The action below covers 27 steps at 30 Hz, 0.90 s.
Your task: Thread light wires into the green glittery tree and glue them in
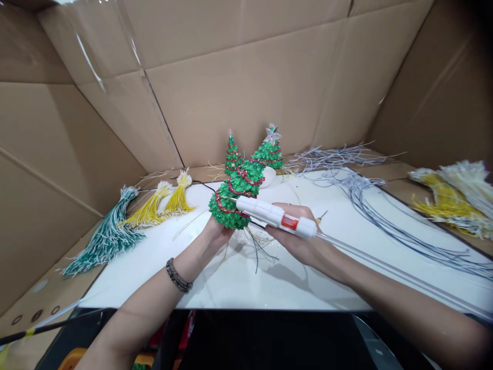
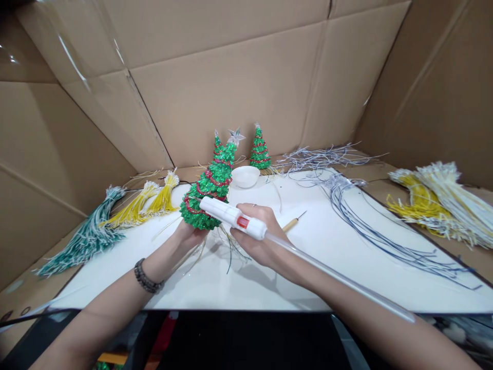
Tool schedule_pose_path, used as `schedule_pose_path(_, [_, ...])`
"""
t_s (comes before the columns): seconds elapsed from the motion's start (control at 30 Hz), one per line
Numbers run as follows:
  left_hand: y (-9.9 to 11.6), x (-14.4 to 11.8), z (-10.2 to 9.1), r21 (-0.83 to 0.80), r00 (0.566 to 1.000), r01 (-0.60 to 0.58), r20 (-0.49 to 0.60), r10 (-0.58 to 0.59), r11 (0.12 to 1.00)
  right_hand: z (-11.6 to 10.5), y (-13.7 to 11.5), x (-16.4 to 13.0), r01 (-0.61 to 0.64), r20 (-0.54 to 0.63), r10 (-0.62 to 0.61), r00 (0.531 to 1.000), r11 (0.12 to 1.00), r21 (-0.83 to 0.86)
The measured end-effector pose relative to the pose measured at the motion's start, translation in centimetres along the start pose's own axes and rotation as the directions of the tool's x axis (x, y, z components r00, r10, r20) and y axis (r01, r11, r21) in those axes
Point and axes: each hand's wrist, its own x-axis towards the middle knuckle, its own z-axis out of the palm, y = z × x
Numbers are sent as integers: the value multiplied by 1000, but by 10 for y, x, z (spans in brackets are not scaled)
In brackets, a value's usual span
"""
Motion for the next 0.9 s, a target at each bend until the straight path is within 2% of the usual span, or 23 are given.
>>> schedule_pose_path(0.1, [-4, 3, -2, 10, 999, -1, -51, 1, 1000, 0, 1, 0, -8, 3, 8, 1000, 1000, -4])
schedule_pose_path(0.27, [-5, 4, -3, 19, 998, 5, -57, -4, 1000, -1, 0, -1, -31, 22, 31, 999, 999, 9])
schedule_pose_path(0.73, [2, -5, 11, 24, 998, -20, 57, 19, 1000, -1, 0, -3, -34, 18, 34, 999, 999, 14])
schedule_pose_path(0.9, [3, -5, 12, 27, 998, -25, 56, 24, 999, -1, -1, -2, -30, -1, 30, 1000, 999, -31])
